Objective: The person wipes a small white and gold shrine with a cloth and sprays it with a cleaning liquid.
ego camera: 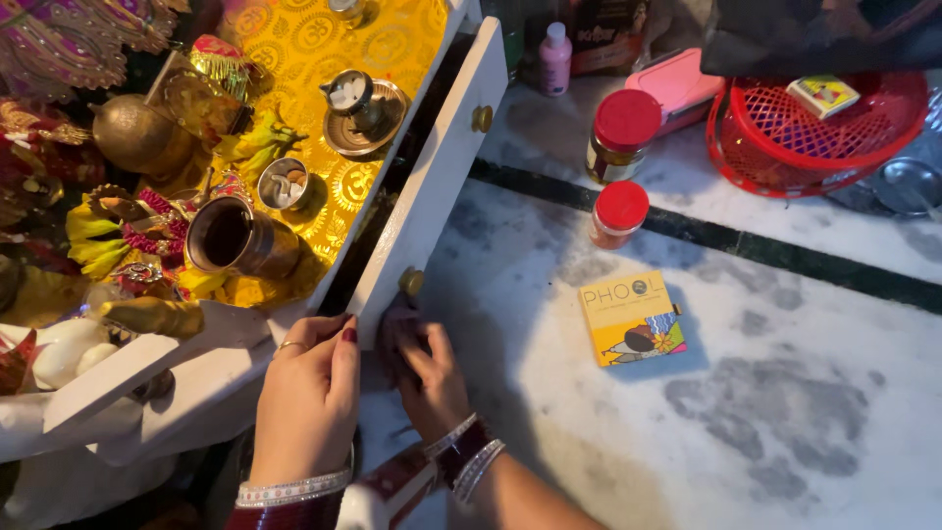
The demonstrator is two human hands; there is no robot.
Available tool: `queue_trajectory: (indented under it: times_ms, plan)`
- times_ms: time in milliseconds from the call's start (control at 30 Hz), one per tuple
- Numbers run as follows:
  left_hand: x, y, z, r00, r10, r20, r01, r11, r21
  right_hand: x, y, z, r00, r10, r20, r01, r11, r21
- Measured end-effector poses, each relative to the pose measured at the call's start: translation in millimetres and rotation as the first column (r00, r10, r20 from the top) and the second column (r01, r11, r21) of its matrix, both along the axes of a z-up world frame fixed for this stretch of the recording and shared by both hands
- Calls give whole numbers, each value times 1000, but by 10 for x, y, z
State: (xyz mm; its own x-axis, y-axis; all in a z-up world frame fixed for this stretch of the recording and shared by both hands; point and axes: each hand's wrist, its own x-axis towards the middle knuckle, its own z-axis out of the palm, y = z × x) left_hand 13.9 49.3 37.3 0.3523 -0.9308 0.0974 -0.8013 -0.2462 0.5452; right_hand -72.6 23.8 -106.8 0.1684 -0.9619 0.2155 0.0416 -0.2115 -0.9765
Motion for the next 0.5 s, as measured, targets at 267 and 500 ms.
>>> queue_trajectory:
  times_ms: [267, 500]
  plan:
    - [-10, 29, -28, 994, -47, 95, 56, 994, -92, 166, -162, 418, 988, -113, 107, 135, 965, -226]
    - [-134, -16, 49, 995, 49, 85, -54, 997, 59, 220, 200, 8, 990, -127, 55, 128, 992, -8]
